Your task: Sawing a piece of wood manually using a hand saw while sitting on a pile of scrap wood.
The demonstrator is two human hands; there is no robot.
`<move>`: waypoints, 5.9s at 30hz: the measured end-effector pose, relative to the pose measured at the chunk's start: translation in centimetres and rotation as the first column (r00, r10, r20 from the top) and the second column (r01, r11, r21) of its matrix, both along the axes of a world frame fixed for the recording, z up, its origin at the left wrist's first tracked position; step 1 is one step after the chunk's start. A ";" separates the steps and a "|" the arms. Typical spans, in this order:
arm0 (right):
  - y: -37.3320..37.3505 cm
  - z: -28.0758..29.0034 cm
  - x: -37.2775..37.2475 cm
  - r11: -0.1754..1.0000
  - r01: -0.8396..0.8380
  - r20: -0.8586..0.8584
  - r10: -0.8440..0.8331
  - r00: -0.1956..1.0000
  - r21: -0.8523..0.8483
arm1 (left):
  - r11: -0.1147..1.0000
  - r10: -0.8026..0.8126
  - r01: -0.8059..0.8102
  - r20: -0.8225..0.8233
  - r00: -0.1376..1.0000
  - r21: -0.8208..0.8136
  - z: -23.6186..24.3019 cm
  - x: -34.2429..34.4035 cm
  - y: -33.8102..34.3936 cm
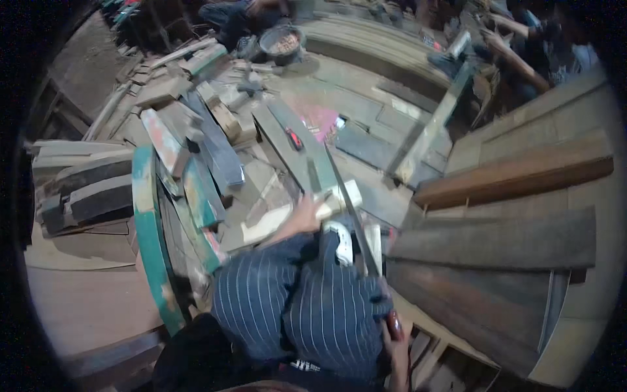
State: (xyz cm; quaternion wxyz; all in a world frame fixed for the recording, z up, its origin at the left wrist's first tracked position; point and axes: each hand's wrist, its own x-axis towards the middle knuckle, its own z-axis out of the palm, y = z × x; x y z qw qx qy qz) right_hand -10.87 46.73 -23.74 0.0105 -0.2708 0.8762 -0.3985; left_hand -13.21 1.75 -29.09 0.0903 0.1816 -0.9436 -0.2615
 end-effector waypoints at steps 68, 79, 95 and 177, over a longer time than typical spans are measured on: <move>-24.1 10.0 -8.7 0.912 -0.116 0.123 0.177 0.976 -0.394 | 0.993 -0.077 0.076 0.008 0.997 0.088 4.2 0.1 -2.5; -23.0 11.5 -9.1 0.908 -0.204 -0.055 0.198 0.979 -0.365 | 0.992 -0.059 0.048 0.094 0.994 0.112 5.8 -0.6 -2.9; -21.4 8.6 -7.7 0.928 -0.209 0.014 0.224 0.974 -0.307 | 0.994 0.111 -0.107 0.220 0.969 -0.029 7.6 -0.8 -3.3; -21.1 11.4 -9.9 0.929 -0.210 0.267 0.295 0.917 -0.305 | 0.973 0.098 -0.080 0.076 0.992 -0.215 4.2 0.6 -3.5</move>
